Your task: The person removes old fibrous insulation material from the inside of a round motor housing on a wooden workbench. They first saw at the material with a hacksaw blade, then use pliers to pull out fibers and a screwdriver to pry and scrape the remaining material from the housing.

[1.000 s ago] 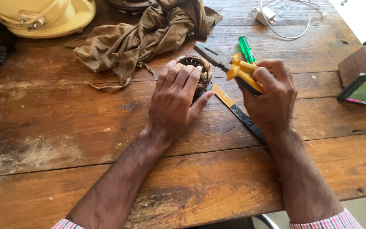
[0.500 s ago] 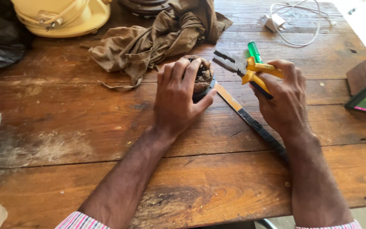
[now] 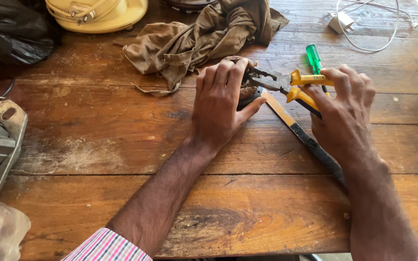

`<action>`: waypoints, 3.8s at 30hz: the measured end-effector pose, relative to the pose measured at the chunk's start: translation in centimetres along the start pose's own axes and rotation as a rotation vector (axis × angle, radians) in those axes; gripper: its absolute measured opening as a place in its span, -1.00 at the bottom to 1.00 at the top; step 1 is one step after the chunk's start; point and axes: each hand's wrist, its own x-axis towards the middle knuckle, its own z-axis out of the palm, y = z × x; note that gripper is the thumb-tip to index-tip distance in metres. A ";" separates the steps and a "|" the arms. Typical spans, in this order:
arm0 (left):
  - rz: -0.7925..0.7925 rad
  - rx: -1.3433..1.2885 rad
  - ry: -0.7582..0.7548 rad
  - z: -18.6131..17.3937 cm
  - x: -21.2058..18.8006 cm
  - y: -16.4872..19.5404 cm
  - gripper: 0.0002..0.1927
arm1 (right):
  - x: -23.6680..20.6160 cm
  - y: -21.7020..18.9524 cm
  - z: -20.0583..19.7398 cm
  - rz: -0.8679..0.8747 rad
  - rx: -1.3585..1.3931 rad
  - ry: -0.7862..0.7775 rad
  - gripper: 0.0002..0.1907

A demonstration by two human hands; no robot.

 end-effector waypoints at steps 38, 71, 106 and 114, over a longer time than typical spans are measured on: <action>-0.040 -0.125 0.042 -0.1 0.2 0.2 -0.45 | 0.2 0.0 2.6 0.113 -0.079 0.141 -0.52; -0.204 -0.580 0.087 -1.6 1.0 -2.3 -0.73 | 2.7 -3.7 -6.5 0.834 0.875 -0.783 -0.58; -0.055 -0.263 0.047 -2.0 1.0 -0.9 -0.82 | 1.3 -2.6 -4.4 0.781 1.676 -0.880 -0.64; -0.068 -0.221 0.061 -1.6 0.7 -0.6 -0.87 | 1.1 -2.4 -4.2 0.764 1.683 -0.870 -0.66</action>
